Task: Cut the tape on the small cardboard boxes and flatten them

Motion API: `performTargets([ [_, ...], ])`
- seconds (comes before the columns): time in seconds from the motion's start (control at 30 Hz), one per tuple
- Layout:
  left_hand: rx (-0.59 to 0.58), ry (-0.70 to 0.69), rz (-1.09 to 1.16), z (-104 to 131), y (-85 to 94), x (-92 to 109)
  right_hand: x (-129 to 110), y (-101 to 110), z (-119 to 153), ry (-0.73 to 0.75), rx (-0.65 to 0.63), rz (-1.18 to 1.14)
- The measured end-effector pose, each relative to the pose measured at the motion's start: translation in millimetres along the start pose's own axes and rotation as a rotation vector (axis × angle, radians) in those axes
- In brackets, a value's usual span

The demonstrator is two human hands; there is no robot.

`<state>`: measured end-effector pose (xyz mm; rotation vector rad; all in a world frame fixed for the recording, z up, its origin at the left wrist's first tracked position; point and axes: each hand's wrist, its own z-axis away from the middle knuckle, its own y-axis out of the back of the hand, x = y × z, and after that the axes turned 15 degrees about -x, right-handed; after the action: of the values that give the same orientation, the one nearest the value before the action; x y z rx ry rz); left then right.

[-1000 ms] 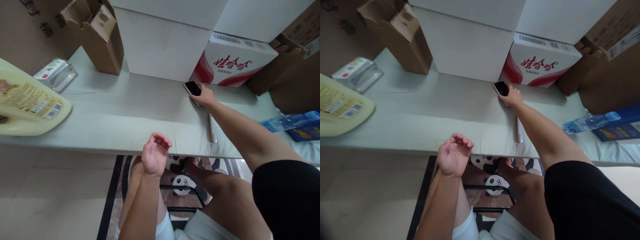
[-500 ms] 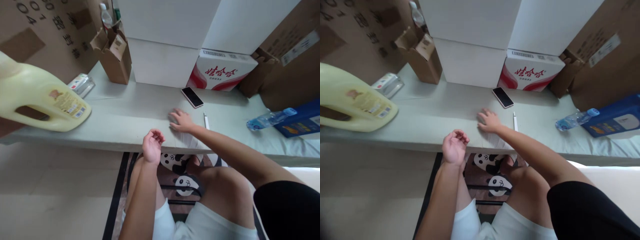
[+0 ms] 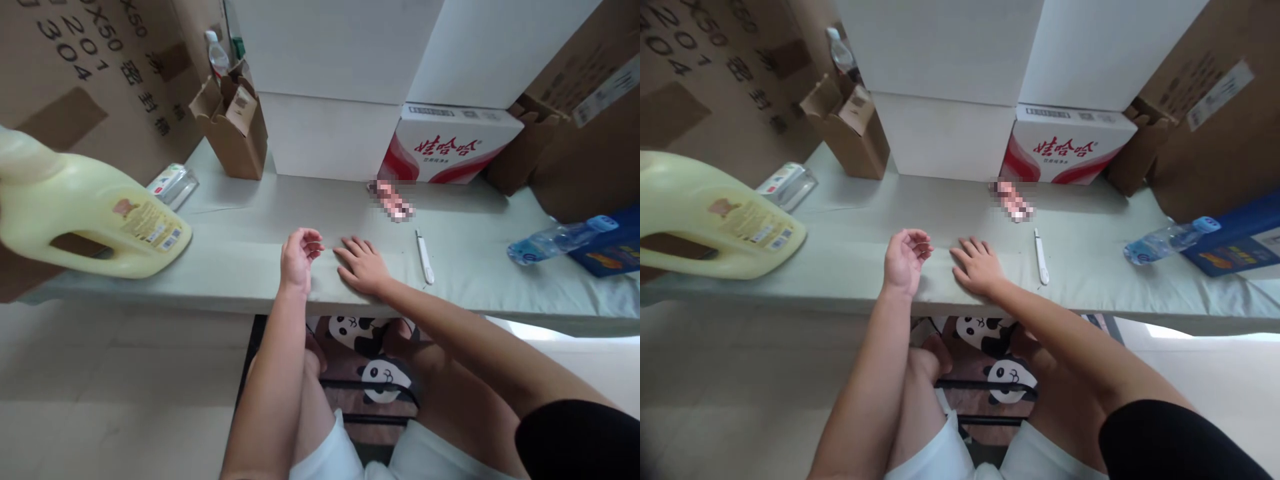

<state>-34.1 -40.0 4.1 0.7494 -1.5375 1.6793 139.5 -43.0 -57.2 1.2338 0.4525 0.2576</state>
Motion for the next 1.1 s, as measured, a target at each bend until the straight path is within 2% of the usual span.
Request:
performTargets([
  [0.1,0.029,0.027,0.052,-8.3,21.9,8.9,-0.6,2.1,-5.0,-0.007,0.026,-0.034],
  [0.2,0.112,0.002,0.15,-12.1,42.5,24.5,-0.2,13.1,-33.4,-0.008,0.052,-0.078],
  [0.27,0.177,-0.025,0.215,-13.4,54.3,34.6,-3.3,27.0,-70.8,0.03,0.069,-0.087],
  [0.37,0.231,-0.085,0.293,-14.6,67.9,45.3,-21.9,57.7,-147.3,0.12,0.106,-0.094],
  [0.47,0.279,-0.106,0.345,-16.0,76.5,51.3,-57.8,95.5,-227.0,0.19,0.182,-0.126],
  [0.53,0.296,-0.109,0.365,-17.3,80.8,53.9,-85.6,120.1,-270.8,0.268,0.279,-0.211],
  [0.63,0.308,-0.119,0.353,-19.1,86.3,57.0,-120.9,147.9,-313.0,0.287,0.304,-0.236],
  [0.7,0.314,-0.123,0.334,-19.2,89.4,58.7,-134.9,156.7,-323.3,0.29,0.291,-0.201],
  [0.8,0.339,-0.13,0.336,-16.7,92.7,61.0,-138.4,156.4,-311.6,0.308,0.331,-0.211],
  [0.9,0.399,-0.187,0.344,-12.3,95.6,63.4,-124.3,147.4,-266.9,0.308,0.427,-0.318],
  [1.0,0.512,-0.296,0.318,-8.2,99.6,65.1,-98.7,135.2,-191.7,0.395,0.531,-0.428],
  [1.1,0.615,-0.411,0.25,-6.4,101.3,64.2,-67.5,118.3,-97.1,0.506,0.445,-0.569],
])
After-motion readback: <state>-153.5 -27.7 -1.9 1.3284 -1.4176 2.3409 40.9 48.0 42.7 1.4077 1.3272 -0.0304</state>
